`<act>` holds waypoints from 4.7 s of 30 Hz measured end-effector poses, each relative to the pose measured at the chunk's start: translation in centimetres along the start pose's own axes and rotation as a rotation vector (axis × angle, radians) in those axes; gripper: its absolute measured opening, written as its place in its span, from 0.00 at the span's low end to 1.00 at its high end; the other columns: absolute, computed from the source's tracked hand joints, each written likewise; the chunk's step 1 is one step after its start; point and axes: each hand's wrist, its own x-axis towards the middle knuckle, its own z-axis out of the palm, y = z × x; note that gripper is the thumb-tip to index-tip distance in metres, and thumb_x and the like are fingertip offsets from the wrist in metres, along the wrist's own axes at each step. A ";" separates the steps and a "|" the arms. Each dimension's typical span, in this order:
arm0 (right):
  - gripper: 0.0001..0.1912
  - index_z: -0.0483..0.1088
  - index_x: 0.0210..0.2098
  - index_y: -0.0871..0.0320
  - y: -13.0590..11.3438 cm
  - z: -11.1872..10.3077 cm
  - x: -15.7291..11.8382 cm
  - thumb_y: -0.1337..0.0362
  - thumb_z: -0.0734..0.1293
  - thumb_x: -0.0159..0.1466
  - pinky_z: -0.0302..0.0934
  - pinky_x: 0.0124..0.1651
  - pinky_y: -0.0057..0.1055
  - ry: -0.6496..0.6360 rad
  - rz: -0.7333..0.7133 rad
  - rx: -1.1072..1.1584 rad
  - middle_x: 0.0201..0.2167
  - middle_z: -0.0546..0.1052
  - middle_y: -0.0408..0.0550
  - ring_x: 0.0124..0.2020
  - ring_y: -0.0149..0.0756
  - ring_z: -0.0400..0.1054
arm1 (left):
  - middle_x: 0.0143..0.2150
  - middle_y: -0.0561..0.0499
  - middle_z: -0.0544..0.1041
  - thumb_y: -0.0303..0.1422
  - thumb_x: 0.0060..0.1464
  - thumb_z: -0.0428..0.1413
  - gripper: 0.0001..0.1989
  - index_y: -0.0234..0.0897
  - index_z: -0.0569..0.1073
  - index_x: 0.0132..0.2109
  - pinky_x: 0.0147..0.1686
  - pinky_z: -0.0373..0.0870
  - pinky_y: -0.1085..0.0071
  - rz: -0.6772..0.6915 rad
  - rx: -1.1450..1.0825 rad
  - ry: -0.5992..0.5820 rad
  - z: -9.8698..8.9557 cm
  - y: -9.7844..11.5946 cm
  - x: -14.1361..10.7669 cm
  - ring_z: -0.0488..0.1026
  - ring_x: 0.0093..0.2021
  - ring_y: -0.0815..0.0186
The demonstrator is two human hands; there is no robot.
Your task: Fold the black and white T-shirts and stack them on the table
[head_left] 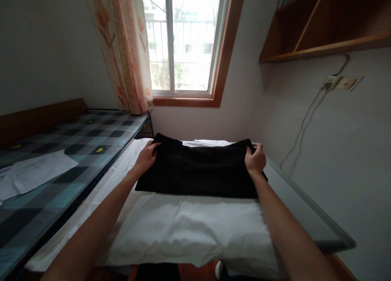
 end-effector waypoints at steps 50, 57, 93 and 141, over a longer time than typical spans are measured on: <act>0.29 0.57 0.65 0.51 -5.3 7.7 -7.1 0.47 0.49 0.69 0.42 0.64 0.45 -0.651 -0.544 -0.302 0.66 0.58 0.49 0.67 0.46 0.48 | 0.34 0.53 0.76 0.30 0.48 0.53 0.23 0.41 0.73 0.54 0.33 0.66 0.75 -0.086 0.010 -0.693 2.6 5.6 -1.5 0.74 0.34 0.66; 0.29 0.57 0.65 0.50 -5.3 7.8 -7.1 0.48 0.50 0.69 0.41 0.64 0.45 -0.664 -0.538 -0.305 0.67 0.57 0.48 0.67 0.46 0.47 | 0.44 0.48 0.72 0.41 0.60 0.49 0.19 0.43 0.70 0.56 0.39 0.67 0.72 -0.057 0.230 -0.303 5.5 6.5 -2.2 0.72 0.42 0.63; 0.28 0.61 0.63 0.52 -5.0 7.8 -7.2 0.49 0.52 0.68 0.43 0.64 0.46 -0.636 -0.537 -0.258 0.65 0.60 0.50 0.66 0.47 0.50 | 0.49 0.43 0.70 0.35 0.55 0.52 0.24 0.42 0.64 0.59 0.40 0.70 0.67 -0.055 0.429 -0.450 4.5 7.9 -2.3 0.74 0.45 0.57; 0.34 0.54 0.66 0.48 -9.3 8.1 -10.8 0.42 0.43 0.67 0.32 0.66 0.50 -0.697 -0.622 -0.241 0.69 0.51 0.46 0.69 0.44 0.40 | 0.69 0.50 0.54 0.53 0.61 0.39 0.32 0.49 0.51 0.68 0.64 0.34 0.43 -0.055 0.383 -0.400 7.1 2.7 -2.5 0.45 0.69 0.51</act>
